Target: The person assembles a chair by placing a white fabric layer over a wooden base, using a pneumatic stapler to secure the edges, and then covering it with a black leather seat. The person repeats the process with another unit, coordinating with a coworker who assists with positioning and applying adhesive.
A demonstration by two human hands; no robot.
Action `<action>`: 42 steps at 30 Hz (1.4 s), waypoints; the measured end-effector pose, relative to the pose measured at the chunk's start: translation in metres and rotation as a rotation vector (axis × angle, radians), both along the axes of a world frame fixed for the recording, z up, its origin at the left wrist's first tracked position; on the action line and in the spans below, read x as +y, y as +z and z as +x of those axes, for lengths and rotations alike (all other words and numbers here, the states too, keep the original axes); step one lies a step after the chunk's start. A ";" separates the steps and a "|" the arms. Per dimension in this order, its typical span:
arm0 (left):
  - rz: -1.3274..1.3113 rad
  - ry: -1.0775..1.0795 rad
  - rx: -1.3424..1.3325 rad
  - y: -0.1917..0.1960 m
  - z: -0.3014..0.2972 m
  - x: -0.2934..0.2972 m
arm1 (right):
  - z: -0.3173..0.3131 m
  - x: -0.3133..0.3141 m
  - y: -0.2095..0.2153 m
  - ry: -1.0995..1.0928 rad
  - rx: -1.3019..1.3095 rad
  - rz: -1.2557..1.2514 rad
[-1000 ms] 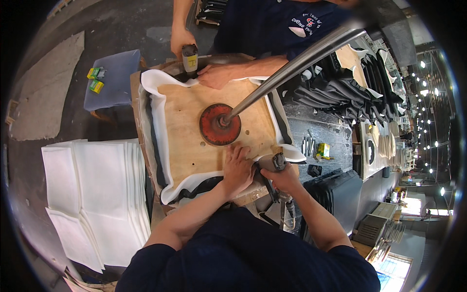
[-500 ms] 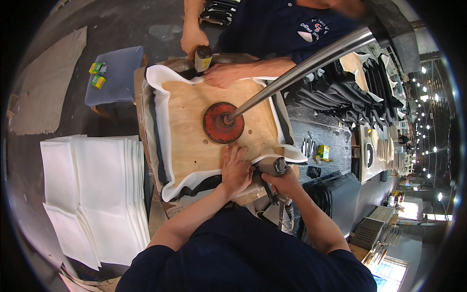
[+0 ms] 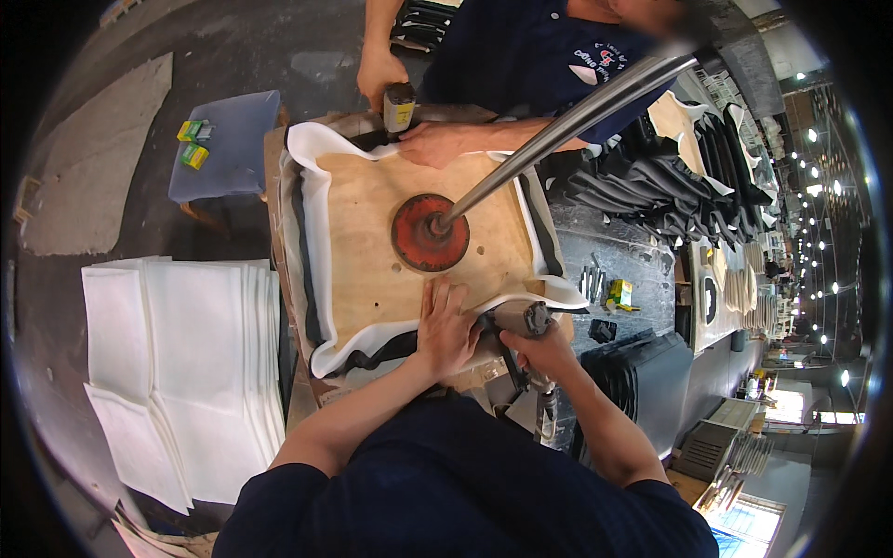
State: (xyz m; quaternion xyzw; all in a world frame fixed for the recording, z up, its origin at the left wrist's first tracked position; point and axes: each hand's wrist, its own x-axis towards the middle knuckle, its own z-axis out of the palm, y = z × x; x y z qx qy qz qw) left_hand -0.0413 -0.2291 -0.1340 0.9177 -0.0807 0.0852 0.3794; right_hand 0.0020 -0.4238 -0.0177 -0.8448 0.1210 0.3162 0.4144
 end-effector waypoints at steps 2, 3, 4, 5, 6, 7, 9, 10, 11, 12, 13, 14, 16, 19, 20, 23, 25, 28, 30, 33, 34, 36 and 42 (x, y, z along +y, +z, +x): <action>-0.011 0.004 0.040 0.000 0.002 -0.001 | -0.004 0.002 0.000 0.029 0.032 -0.082; -0.014 0.005 0.052 0.000 0.002 -0.001 | -0.004 0.003 0.000 0.044 0.047 -0.123; -0.018 0.007 0.064 0.000 0.002 -0.001 | -0.005 0.004 0.000 0.051 0.034 -0.086; -0.031 0.008 0.071 0.000 0.002 -0.002 | -0.005 0.004 -0.001 0.057 0.022 -0.051; -0.044 0.010 0.077 0.000 0.001 -0.002 | -0.005 0.004 -0.002 0.063 0.009 -0.016; -0.058 0.013 0.084 0.000 0.001 -0.003 | -0.005 0.004 -0.003 0.066 0.027 -0.033; -0.066 0.016 0.103 0.000 0.001 -0.003 | -0.001 0.004 -0.003 0.075 0.057 -0.066; -0.070 0.018 0.112 0.001 0.001 -0.003 | 0.000 0.006 -0.005 0.063 0.037 -0.103; -0.064 0.018 0.092 -0.001 0.001 -0.003 | -0.001 0.009 -0.009 0.053 0.016 -0.140; -0.059 0.018 0.073 -0.003 0.002 -0.002 | -0.001 0.011 -0.012 0.043 -0.006 -0.176; -0.053 0.019 0.052 -0.004 0.001 -0.002 | -0.002 0.011 -0.013 0.050 -0.020 -0.169; -0.021 0.004 0.047 -0.002 0.001 0.000 | -0.001 0.011 -0.013 0.056 -0.039 -0.157; 0.042 -0.025 0.036 0.001 -0.003 0.006 | 0.001 0.010 -0.012 0.053 -0.038 -0.112; 0.070 -0.030 0.032 0.004 -0.012 0.011 | -0.001 0.007 -0.006 0.013 0.009 -0.017; 0.051 -0.018 0.018 0.001 -0.013 0.012 | -0.003 0.007 -0.005 -0.002 0.009 0.011; 0.018 0.000 0.024 -0.005 -0.009 0.012 | -0.009 0.008 -0.001 0.003 0.022 0.037; 0.031 -0.003 0.090 -0.004 -0.006 0.012 | -0.009 0.014 0.003 0.018 0.037 0.026; -0.004 0.002 0.095 -0.005 -0.006 0.010 | -0.010 0.017 0.002 0.034 0.039 -0.012; -0.007 0.001 0.098 -0.005 -0.007 0.009 | -0.009 0.022 0.000 0.066 0.020 -0.042; -0.005 0.004 0.063 -0.008 -0.006 0.013 | -0.003 0.031 0.001 0.103 -0.008 -0.113; -0.003 0.006 0.044 -0.009 -0.006 0.014 | -0.003 0.034 0.002 0.107 -0.010 -0.114; 0.032 -0.023 0.051 0.005 -0.013 0.024 | -0.006 0.027 -0.004 0.080 -0.022 -0.118; 0.059 -0.011 -0.016 0.000 -0.024 0.032 | -0.018 0.017 0.005 -0.009 -0.019 0.074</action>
